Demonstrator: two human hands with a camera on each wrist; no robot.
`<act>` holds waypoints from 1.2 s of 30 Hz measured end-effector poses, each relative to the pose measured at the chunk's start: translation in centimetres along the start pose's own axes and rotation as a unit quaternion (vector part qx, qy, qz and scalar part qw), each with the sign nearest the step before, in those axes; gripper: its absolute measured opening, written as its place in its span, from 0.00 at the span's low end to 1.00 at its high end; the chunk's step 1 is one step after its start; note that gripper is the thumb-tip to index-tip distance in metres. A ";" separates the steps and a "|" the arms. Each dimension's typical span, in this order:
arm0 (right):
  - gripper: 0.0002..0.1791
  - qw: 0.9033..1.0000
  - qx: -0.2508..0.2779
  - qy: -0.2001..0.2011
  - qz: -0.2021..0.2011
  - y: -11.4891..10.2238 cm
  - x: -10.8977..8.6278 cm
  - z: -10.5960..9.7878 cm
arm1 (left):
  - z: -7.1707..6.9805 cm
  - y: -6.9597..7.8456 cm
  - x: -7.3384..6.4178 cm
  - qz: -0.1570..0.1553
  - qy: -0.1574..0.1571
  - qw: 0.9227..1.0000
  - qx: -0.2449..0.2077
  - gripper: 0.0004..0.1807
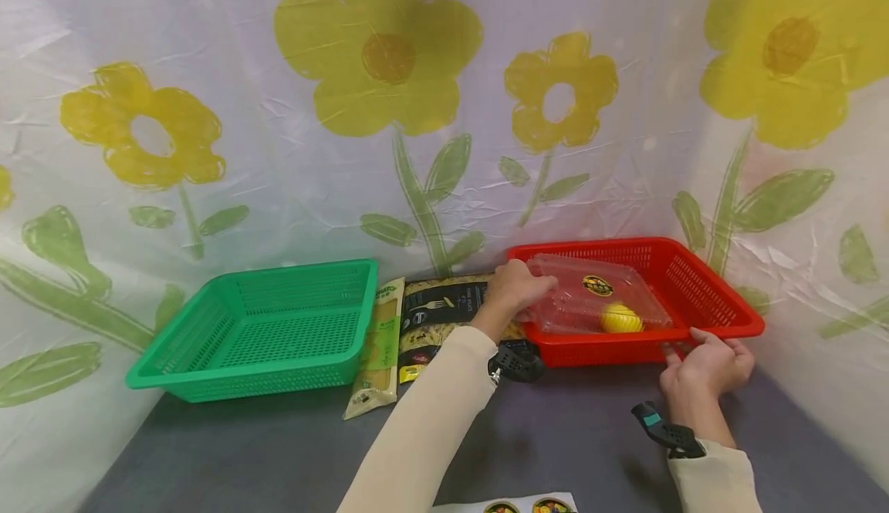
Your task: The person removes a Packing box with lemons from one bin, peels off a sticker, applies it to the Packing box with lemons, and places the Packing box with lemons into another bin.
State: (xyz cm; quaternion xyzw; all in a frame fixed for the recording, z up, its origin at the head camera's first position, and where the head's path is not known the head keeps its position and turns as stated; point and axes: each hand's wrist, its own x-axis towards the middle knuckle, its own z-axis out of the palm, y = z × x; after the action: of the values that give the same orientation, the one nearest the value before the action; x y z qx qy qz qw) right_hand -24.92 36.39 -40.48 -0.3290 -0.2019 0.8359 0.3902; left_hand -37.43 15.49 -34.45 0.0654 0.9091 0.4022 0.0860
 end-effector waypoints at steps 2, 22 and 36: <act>0.23 1.000 0.002 0.002 0.003 0.0 0.0 0.0 | -0.1 -0.1 -0.2 0.007 0.000 1.000 0.002 0.22; 0.07 0.997 -0.058 0.011 0.045 -0.9 -0.3 -0.5 | -2.4 -5.1 -5.1 0.069 0.009 0.993 -0.097 0.08; 0.13 0.996 -0.045 0.068 0.021 -1.3 -0.4 -0.7 | -7.5 -12.2 -11.6 0.113 0.032 0.968 -0.220 0.11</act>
State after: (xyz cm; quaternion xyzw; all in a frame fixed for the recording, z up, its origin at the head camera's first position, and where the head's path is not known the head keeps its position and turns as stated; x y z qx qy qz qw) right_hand -23.59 36.90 -40.05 -0.4068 -0.2055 0.8094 0.3704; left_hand -28.28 -0.21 -37.32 0.1339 0.7875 0.6011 0.0231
